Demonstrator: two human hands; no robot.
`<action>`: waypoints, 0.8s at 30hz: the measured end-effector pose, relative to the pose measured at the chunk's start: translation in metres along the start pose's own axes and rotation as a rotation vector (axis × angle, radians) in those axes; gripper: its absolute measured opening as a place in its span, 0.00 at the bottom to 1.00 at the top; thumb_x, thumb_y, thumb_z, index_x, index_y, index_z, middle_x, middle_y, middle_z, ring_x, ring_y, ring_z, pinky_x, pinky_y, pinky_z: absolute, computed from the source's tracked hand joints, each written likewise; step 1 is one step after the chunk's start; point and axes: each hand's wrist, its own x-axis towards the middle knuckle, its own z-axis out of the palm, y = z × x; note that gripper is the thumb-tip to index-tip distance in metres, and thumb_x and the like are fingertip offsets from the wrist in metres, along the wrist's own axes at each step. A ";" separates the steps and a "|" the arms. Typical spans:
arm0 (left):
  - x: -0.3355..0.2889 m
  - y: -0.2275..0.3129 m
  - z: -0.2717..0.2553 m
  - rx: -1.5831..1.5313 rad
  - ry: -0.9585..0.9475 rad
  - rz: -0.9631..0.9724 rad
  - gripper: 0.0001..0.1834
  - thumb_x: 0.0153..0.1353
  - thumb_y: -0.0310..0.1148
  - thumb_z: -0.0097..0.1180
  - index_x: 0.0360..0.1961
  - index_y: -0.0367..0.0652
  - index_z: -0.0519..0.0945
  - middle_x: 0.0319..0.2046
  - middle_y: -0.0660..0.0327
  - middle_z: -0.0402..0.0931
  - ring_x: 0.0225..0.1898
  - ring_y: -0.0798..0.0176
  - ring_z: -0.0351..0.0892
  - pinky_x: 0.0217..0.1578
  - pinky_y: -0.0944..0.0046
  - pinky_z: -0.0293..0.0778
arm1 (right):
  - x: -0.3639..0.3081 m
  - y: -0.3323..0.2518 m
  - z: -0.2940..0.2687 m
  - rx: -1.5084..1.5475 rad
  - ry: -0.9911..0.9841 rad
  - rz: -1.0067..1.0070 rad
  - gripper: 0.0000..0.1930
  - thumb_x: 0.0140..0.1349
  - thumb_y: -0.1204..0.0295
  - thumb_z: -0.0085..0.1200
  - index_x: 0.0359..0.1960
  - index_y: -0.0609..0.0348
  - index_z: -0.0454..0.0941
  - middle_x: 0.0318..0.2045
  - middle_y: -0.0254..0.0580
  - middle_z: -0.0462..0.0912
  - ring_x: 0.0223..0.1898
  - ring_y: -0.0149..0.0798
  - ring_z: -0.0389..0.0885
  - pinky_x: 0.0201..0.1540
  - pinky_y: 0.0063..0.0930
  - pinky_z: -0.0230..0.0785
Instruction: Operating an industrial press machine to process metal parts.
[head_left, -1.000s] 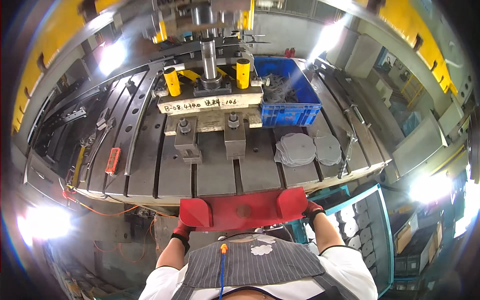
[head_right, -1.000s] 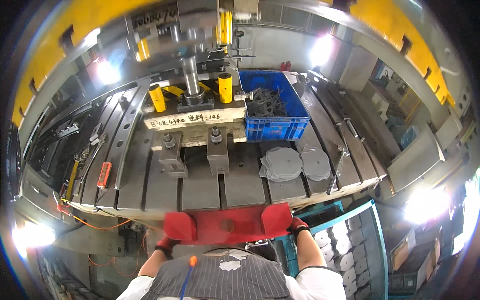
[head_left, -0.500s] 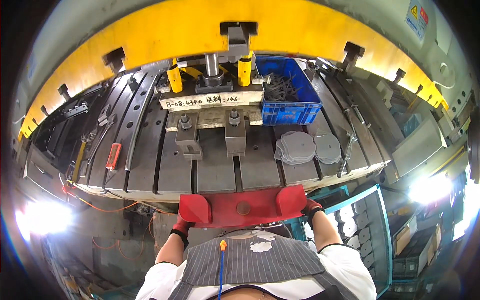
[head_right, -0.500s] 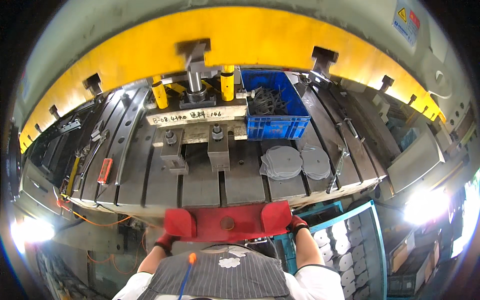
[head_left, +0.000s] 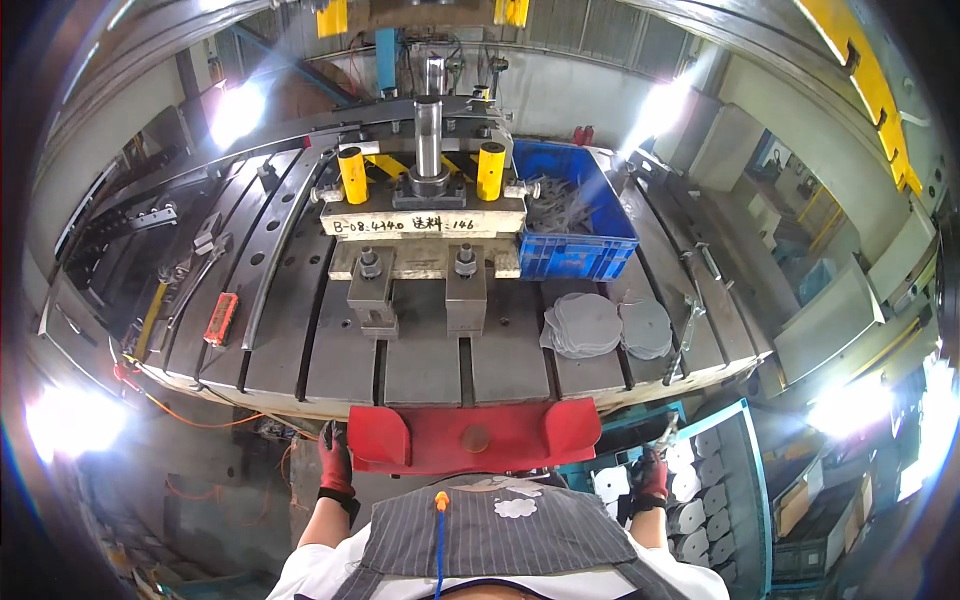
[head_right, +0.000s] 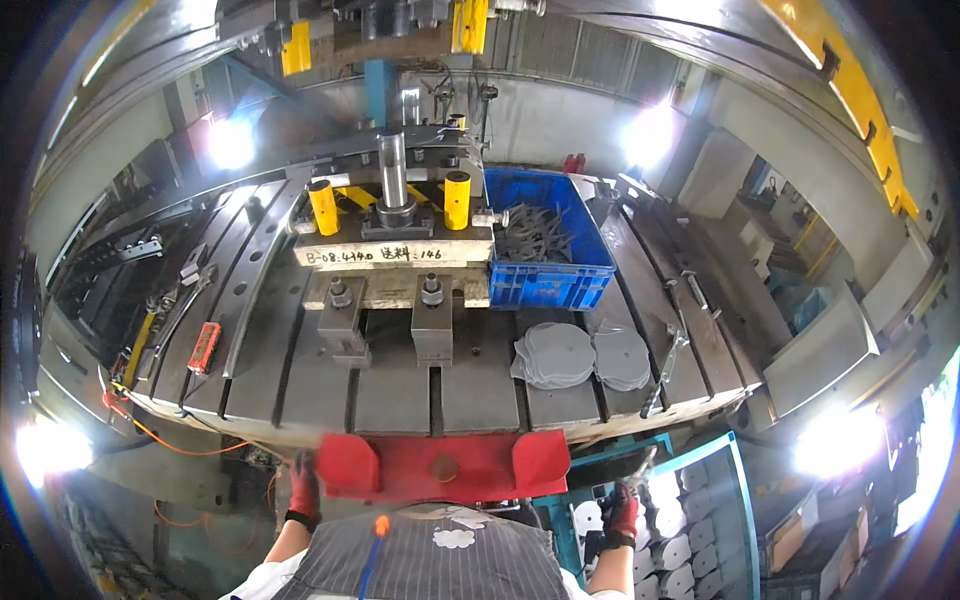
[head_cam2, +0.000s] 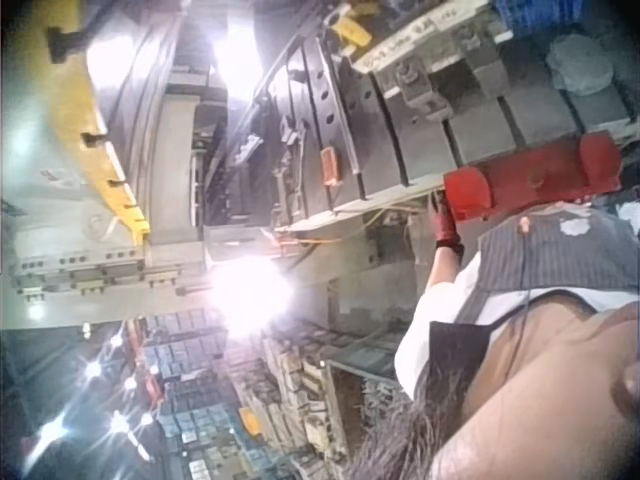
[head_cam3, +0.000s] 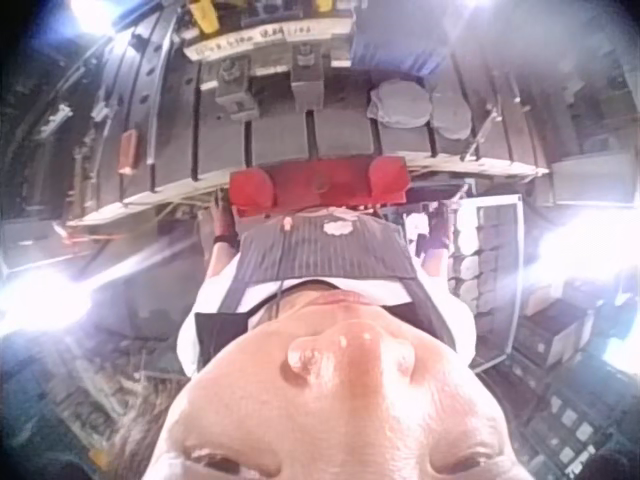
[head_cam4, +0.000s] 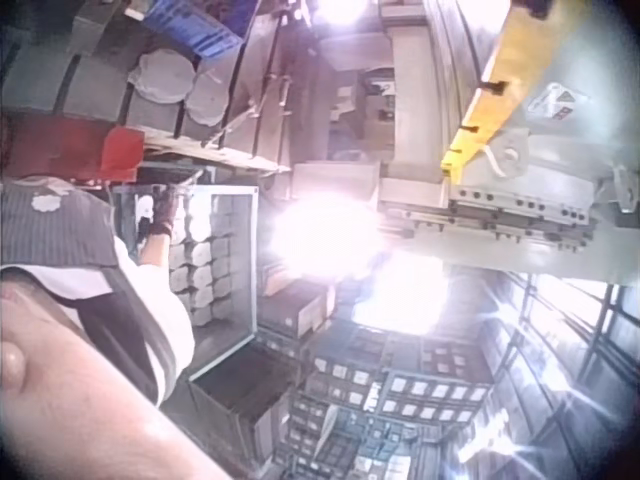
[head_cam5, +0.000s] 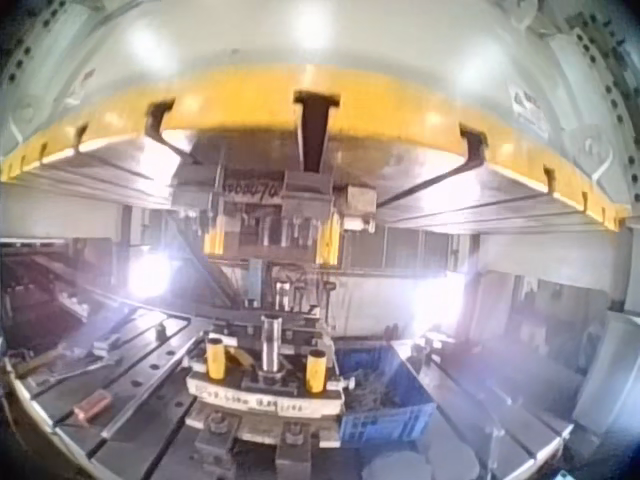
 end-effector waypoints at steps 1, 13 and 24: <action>0.002 -0.003 0.007 -0.006 0.003 -0.003 0.21 0.60 0.32 0.46 0.52 0.34 0.63 0.45 0.57 0.68 0.47 0.62 0.67 0.49 0.65 0.62 | 0.013 0.000 -0.004 0.055 0.016 -0.068 0.09 0.56 0.66 0.51 0.34 0.56 0.75 0.15 0.28 0.67 0.10 0.26 0.62 0.10 0.19 0.54; 0.009 0.029 0.056 0.045 0.215 0.013 0.21 0.52 0.21 0.51 0.49 0.35 0.66 0.46 0.58 0.64 0.50 0.61 0.64 0.52 0.66 0.60 | 0.017 -0.165 0.274 -0.323 -0.709 -0.398 0.19 0.53 0.78 0.51 0.49 0.58 0.69 0.38 0.31 0.75 0.40 0.28 0.72 0.44 0.21 0.64; 0.017 0.032 0.062 0.276 0.218 0.064 0.21 0.52 0.24 0.51 0.49 0.37 0.67 0.47 0.55 0.64 0.51 0.58 0.65 0.53 0.64 0.60 | 0.144 -0.250 0.595 -0.778 -0.614 -1.190 0.30 0.45 0.63 0.58 0.49 0.66 0.64 0.41 0.57 0.75 0.46 0.49 0.73 0.47 0.35 0.65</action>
